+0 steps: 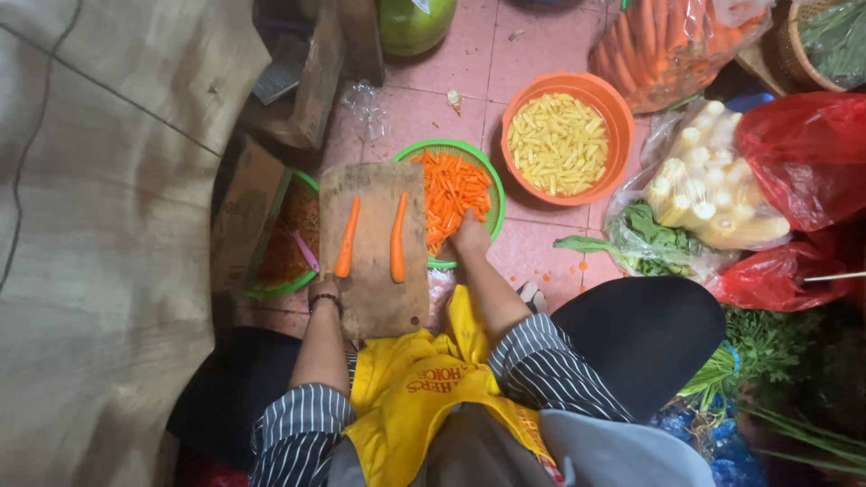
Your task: Cutting and preparing carrots on a wooden board while sitting on the floor.
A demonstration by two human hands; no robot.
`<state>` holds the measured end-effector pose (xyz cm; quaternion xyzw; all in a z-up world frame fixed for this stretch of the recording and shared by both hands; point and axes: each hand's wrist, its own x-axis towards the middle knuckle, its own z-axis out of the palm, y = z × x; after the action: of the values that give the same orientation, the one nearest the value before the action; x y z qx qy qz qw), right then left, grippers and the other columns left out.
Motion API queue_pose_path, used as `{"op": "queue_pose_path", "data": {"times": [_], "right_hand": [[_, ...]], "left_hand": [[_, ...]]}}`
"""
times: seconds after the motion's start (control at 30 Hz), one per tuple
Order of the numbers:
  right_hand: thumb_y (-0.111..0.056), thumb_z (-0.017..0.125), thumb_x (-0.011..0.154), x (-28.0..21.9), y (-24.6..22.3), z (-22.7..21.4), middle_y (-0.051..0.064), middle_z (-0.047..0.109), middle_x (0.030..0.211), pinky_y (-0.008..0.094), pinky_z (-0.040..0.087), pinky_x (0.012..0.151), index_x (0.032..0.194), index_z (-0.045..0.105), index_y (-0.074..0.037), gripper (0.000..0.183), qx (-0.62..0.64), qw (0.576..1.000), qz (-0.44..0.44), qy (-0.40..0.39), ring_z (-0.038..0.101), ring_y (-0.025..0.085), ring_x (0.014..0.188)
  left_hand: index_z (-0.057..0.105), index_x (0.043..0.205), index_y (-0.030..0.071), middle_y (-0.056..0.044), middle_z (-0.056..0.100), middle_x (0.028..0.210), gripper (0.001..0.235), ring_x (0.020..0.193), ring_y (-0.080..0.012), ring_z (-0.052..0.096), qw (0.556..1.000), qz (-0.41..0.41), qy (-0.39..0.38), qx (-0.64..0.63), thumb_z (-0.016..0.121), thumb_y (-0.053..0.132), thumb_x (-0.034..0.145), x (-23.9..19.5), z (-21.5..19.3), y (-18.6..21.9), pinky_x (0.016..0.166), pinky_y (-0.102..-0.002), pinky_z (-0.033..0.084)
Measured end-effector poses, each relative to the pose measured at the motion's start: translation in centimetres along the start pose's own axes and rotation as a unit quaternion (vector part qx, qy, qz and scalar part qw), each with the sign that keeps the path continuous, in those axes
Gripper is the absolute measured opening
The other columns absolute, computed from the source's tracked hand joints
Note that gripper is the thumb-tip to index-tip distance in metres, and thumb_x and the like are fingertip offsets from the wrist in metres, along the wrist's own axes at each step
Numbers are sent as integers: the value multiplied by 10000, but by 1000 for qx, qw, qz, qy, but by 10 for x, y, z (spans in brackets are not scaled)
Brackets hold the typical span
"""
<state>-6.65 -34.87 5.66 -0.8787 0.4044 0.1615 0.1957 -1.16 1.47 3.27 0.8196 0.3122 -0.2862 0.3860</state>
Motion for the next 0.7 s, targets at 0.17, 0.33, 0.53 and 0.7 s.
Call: {"op": "queue_pose_path", "data": {"times": [0.17,0.33,0.53,0.7], "right_hand": [[-436,873,698,-9,-5,-27,184,742,1109,489,577,867,1390,498,-107,853,34,999,2,-19,722,366,1030],[-465,940,629,31,24,-25,186,740,1152,445,593,870,1244,675,-46,790,65,994,-23,-79,727,319,1030],[-207,848,777,31,43,-66,156,796,1099,363,620,865,1127,720,61,460,468,822,-38,-323,780,243,956],[-266,746,934,20,55,-71,94,772,1070,340,593,859,1165,747,-4,349,484,792,-17,-372,740,198,912]], "left_hand": [[713,1064,-19,-189,758,952,472,830,-296,722,999,6,23,-35,615,411,894,29,5,-5,719,-476,532],[716,1070,-24,-203,758,976,462,843,-315,723,999,-4,26,-32,618,390,890,35,5,-6,728,-486,539],[723,1099,-22,-228,751,1010,451,861,-353,716,1000,-14,19,-14,605,366,903,20,6,2,742,-506,543],[723,1074,-20,-196,753,959,433,827,-335,715,999,-21,13,-39,604,360,904,2,1,7,702,-505,532]]}}
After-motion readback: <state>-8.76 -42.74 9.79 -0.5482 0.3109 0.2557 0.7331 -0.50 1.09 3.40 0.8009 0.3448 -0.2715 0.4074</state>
